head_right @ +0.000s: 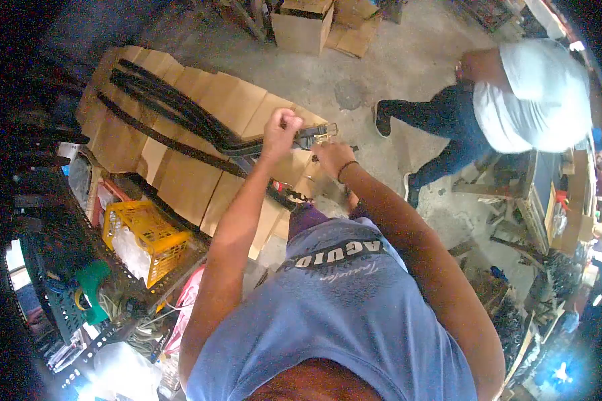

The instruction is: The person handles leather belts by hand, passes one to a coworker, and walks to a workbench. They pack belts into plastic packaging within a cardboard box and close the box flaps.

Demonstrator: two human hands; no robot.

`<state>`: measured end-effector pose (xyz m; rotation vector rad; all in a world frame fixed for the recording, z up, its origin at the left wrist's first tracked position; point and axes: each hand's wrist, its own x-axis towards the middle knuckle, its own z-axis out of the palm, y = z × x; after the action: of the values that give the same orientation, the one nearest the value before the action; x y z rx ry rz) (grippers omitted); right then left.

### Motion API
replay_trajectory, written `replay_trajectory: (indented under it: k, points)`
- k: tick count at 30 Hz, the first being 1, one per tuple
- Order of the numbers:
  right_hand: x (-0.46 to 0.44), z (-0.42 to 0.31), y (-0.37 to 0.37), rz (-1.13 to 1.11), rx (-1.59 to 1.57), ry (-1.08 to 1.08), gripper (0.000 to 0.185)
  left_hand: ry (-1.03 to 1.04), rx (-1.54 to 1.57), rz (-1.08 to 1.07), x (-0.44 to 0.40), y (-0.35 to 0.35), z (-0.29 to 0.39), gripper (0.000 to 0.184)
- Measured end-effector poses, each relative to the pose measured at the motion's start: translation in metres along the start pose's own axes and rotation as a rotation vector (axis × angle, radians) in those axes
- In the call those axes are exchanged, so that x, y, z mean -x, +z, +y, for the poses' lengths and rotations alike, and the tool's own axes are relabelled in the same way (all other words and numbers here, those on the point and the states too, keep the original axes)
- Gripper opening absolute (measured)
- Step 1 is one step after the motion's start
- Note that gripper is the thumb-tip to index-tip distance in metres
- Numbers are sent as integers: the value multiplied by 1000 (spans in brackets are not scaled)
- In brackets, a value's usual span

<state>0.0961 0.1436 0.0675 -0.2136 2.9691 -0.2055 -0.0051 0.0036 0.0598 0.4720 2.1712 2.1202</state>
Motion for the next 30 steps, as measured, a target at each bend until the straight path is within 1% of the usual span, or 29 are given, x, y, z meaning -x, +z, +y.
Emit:
replay_trajectory:
  k: [2,3,5,6,8,9,10,12,13,14,15,16,17,18,19,20,21,22,23,24,25,26,27,28,30]
  points:
    - [5,5,6,-56,-47,16,26,16,-118,-53,9,16,-8,22]
    - [7,2,3,-62,-47,9,26,11,-119,-45,12,23,-11,22]
    - [8,-9,-9,-1,-239,64,22,99,-145,-121,16,32,-14,25]
    - [4,-12,-8,-9,-244,43,22,91,-155,-102,16,32,-13,25]
    - [1,-9,-7,-272,-98,-92,22,301,-368,-191,16,28,-11,27]
    - [6,-1,10,-274,-46,-143,22,227,-377,-250,17,26,-9,32]
    - [10,3,11,-276,-48,-156,22,222,-384,-240,16,24,-12,32]
    - [20,13,12,-565,85,-15,26,465,-552,-207,15,23,-19,33]
    - [25,26,20,-570,91,-26,26,358,-570,-349,18,18,-25,42]
    - [30,39,30,-547,-14,62,29,353,-571,-338,25,14,-29,42]
    - [33,49,36,-523,-119,151,32,367,-675,-296,36,10,-33,51]
    - [37,51,32,-526,-112,146,32,380,-775,-257,47,7,-35,61]
    - [43,56,28,-439,-249,258,35,291,-782,-307,57,-2,-39,68]
    - [48,60,24,-346,-384,372,37,252,-818,-225,69,-9,-53,66]
    - [53,65,26,-248,-419,364,39,212,-854,-145,81,-17,-64,64]
    - [54,70,32,-250,-414,367,39,132,-846,-87,92,-25,-65,61]
    - [53,78,40,-176,-494,401,40,50,-838,-30,104,-32,-65,59]
    - [51,80,38,-103,-575,432,42,45,-835,-29,115,-37,-66,59]
    - [47,82,37,-112,-706,477,42,12,-882,32,124,-40,-68,55]
    - [44,78,29,-119,-703,473,42,-22,-929,95,131,-40,-68,52]
    - [40,74,18,-85,-888,436,42,-32,-930,101,136,-38,-67,52]
    - [36,70,8,-53,-1074,395,41,15,-942,169,140,-35,-65,48]
    - [28,66,-5,-211,-1103,518,36,62,-957,239,143,-31,-62,46]
    - [22,56,-16,-230,-1105,503,36,47,-969,252,144,-25,-52,46]
    - [11,40,-31,-326,-1121,329,31,-340,-418,128,141,-3,-25,40]
